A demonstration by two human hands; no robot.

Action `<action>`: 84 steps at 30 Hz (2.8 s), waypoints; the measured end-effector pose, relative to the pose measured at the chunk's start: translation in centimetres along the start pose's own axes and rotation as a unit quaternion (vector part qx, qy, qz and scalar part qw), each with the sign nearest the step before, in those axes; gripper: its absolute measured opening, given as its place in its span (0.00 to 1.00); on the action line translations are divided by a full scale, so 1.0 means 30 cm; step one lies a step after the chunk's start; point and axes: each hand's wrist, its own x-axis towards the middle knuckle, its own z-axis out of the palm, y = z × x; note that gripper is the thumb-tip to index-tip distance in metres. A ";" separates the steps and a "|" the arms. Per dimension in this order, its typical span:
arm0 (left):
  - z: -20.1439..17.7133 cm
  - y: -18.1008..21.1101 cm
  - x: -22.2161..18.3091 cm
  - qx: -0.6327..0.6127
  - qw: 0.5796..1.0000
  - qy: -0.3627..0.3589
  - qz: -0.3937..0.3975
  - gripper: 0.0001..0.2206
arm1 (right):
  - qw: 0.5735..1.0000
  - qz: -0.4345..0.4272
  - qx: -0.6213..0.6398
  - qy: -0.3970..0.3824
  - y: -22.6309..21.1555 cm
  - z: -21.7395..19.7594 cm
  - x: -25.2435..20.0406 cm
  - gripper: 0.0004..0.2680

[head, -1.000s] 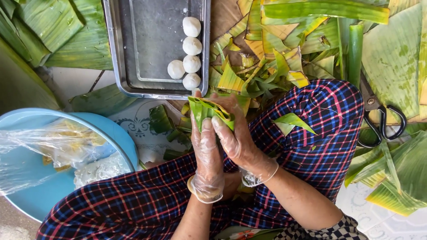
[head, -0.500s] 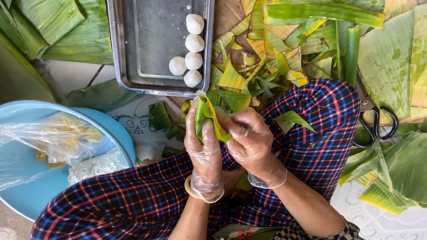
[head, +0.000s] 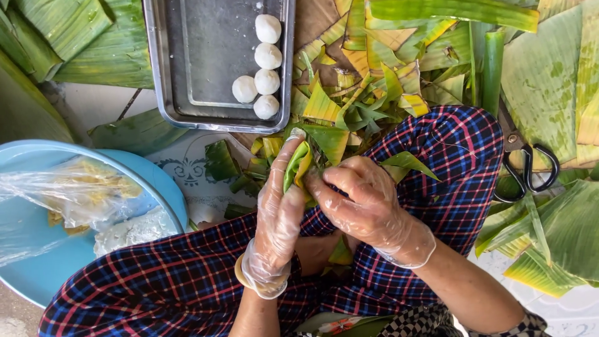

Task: Wrapping white dough balls in banana leaves to make traditional cakes.

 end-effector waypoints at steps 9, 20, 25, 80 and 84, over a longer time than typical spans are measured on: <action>0.031 -0.018 0.007 -0.006 0.999 -0.039 -0.006 0.29 | 0.958 0.210 0.152 -0.125 0.030 -0.107 -0.001 0.14; 0.033 -0.065 0.011 -0.036 0.998 -0.037 0.022 0.31 | 0.939 0.214 0.262 -0.064 0.077 -0.006 -0.033 0.09; 0.040 -0.010 0.017 -0.099 0.993 -0.054 -0.038 0.39 | 0.941 0.170 0.291 -0.017 0.078 0.001 -0.051 0.11; -0.029 0.113 0.042 -0.162 0.923 -0.189 -0.293 0.44 | 0.973 0.009 0.015 -0.231 0.048 -0.126 -0.099 0.17; -0.031 0.083 0.027 -0.463 0.813 -0.162 -0.314 0.37 | 0.975 0.015 0.034 -0.219 0.046 -0.122 -0.131 0.16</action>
